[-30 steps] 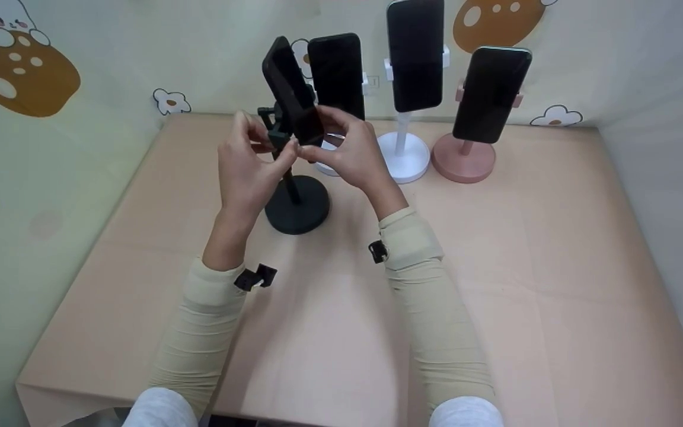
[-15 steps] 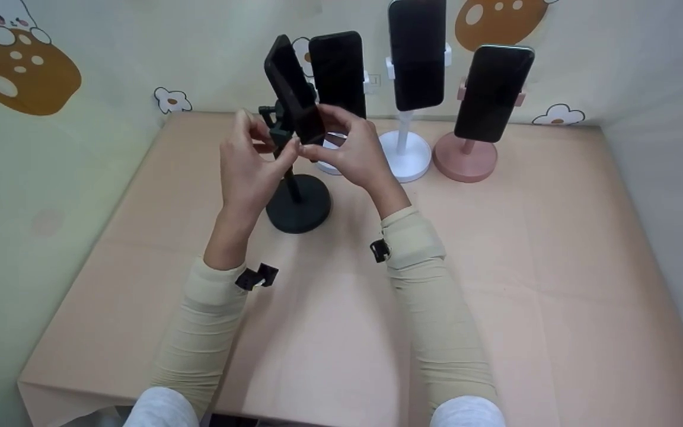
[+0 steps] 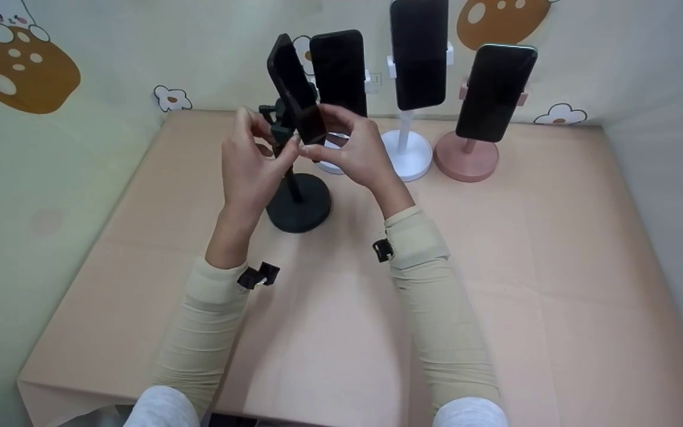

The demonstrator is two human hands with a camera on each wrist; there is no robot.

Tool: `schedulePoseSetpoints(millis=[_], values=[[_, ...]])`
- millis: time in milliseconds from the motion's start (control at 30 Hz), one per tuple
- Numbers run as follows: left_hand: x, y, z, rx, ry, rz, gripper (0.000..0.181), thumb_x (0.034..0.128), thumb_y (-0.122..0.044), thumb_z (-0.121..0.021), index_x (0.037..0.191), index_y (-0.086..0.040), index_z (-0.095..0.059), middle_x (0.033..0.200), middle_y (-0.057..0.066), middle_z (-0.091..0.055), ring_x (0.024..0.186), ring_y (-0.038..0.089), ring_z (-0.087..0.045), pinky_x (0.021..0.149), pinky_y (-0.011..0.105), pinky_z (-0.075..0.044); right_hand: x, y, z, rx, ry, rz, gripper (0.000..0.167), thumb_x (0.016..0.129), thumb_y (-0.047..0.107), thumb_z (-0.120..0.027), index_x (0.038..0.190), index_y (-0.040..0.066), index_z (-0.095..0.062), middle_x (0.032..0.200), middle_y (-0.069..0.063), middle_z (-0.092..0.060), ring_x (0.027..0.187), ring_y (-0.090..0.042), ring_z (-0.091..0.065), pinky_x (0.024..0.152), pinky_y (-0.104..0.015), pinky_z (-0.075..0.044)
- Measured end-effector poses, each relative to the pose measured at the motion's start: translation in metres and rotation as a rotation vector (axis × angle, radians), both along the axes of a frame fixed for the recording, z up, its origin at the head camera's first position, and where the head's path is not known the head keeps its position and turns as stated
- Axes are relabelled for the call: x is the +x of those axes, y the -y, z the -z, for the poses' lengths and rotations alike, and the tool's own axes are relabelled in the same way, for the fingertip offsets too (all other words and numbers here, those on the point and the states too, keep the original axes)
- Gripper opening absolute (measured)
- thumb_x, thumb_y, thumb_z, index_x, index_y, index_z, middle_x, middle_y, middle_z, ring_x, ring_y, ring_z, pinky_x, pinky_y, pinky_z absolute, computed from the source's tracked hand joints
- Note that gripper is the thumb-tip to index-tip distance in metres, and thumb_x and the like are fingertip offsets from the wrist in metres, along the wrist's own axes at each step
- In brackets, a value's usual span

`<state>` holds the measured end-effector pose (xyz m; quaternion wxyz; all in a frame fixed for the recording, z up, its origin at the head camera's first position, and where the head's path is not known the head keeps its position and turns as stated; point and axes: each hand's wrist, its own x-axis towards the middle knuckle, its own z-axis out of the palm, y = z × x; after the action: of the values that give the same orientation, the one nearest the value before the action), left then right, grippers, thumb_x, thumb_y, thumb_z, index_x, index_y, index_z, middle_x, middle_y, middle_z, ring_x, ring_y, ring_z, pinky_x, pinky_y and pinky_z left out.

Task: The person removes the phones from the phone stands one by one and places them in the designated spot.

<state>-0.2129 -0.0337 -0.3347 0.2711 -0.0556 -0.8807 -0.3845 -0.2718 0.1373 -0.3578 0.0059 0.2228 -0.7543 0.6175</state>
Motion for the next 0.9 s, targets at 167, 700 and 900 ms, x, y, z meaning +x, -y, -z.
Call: schedulePoseSetpoints(millis=[167, 700, 900], values=[[-0.0006, 0.0, -0.0002, -0.009, -0.001, -0.004, 0.032, 0.0886, -0.026, -0.073, 0.099, -0.005, -0.052, 0.089, 0.005, -0.058, 0.078, 0.016, -0.056, 0.063, 0.024, -0.045, 0.0002, -0.0002, -0.0009, 0.003, 0.005, -0.006, 0.062, 0.085, 0.006, -0.077, 0.141, 0.002, -0.052, 0.135, -0.015, -0.06, 0.127, -0.025, -0.06, 0.109, -0.038, -0.049], [-0.0011, -0.0022, -0.0041, -0.069, 0.018, -0.053, 0.031, 0.0888, -0.029, -0.072, 0.099, -0.007, -0.052, 0.091, 0.004, -0.057, 0.079, 0.015, -0.056, 0.061, 0.025, -0.046, 0.0016, -0.0004, -0.0004, -0.007, 0.039, -0.011, 0.063, 0.085, 0.005, -0.075, 0.143, 0.002, -0.05, 0.136, -0.015, -0.059, 0.127, -0.023, -0.059, 0.11, -0.036, -0.047], [-0.0011, -0.0028, -0.0046, -0.138, -0.003, -0.091, 0.032, 0.089, -0.032, -0.071, 0.099, -0.008, -0.052, 0.091, 0.003, -0.056, 0.08, 0.015, -0.055, 0.059, 0.026, -0.046, 0.002, -0.0002, -0.0002, -0.006, 0.047, -0.011, 0.063, 0.085, 0.004, -0.074, 0.143, 0.001, -0.05, 0.136, -0.016, -0.059, 0.127, -0.022, -0.059, 0.11, -0.036, -0.048]])
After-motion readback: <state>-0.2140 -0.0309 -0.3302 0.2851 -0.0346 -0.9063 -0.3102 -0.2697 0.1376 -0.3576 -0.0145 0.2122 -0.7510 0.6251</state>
